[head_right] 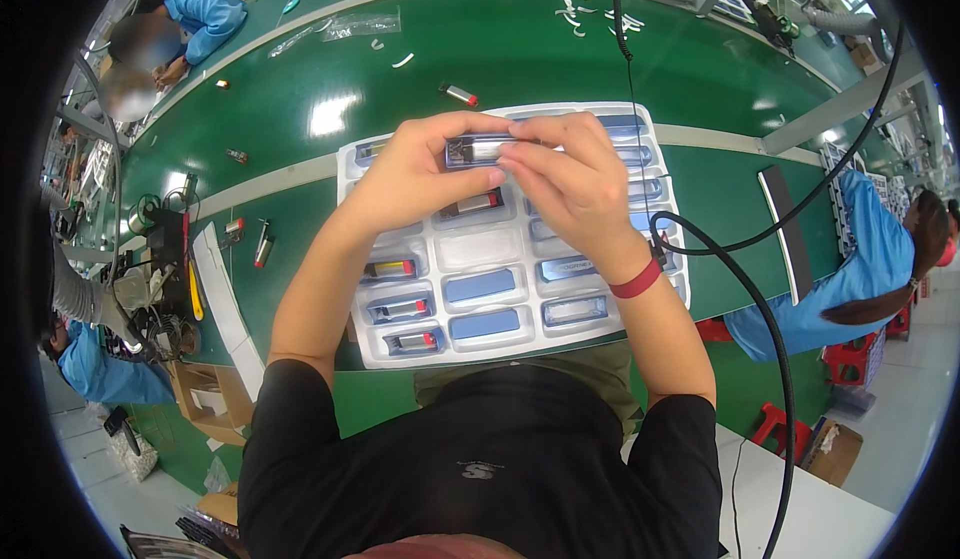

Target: Manually assembling small electronic components and batteries into plastic trays at a factory workbench.

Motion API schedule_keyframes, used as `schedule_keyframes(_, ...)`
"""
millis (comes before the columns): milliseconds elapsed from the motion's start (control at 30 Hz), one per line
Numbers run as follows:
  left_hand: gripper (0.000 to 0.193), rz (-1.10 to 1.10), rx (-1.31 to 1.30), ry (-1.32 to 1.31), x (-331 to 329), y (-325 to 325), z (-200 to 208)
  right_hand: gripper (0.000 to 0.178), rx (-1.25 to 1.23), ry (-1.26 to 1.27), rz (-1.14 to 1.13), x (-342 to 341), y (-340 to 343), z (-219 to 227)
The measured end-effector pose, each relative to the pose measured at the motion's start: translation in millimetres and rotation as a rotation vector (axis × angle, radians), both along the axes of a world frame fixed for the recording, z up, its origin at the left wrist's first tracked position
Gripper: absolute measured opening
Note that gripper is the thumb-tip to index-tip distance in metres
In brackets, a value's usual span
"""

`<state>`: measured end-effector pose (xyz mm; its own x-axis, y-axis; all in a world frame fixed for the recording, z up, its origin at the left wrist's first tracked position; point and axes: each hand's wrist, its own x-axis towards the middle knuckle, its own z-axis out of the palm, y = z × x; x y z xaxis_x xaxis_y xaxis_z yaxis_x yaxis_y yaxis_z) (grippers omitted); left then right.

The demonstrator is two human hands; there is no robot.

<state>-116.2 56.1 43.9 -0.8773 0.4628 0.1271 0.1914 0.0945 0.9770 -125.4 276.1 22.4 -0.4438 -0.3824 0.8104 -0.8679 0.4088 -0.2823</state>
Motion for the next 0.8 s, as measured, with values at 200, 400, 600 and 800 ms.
schedule_keyframes(200, 0.036, 0.003, -0.027, -0.012, 4, 3, 4, 0.018, -0.430, -0.516, 0.135, 10, -6, -12)
schedule_keyframes(400, 0.035, 0.046, -0.322, 0.395, 4, -4, -2, 0.034, -0.070, -0.563, 0.072, 14, 21, 11)
schedule_keyframes(600, 0.037, 0.197, -0.447, 0.831, 5, -1, 3, 0.038, 0.085, -0.037, -0.089, 10, 7, 17)
schedule_keyframes(800, 0.035, 0.326, -0.367, 0.826, 8, -1, 8, 0.031, -0.060, -0.104, 0.016, 3, 1, 27)
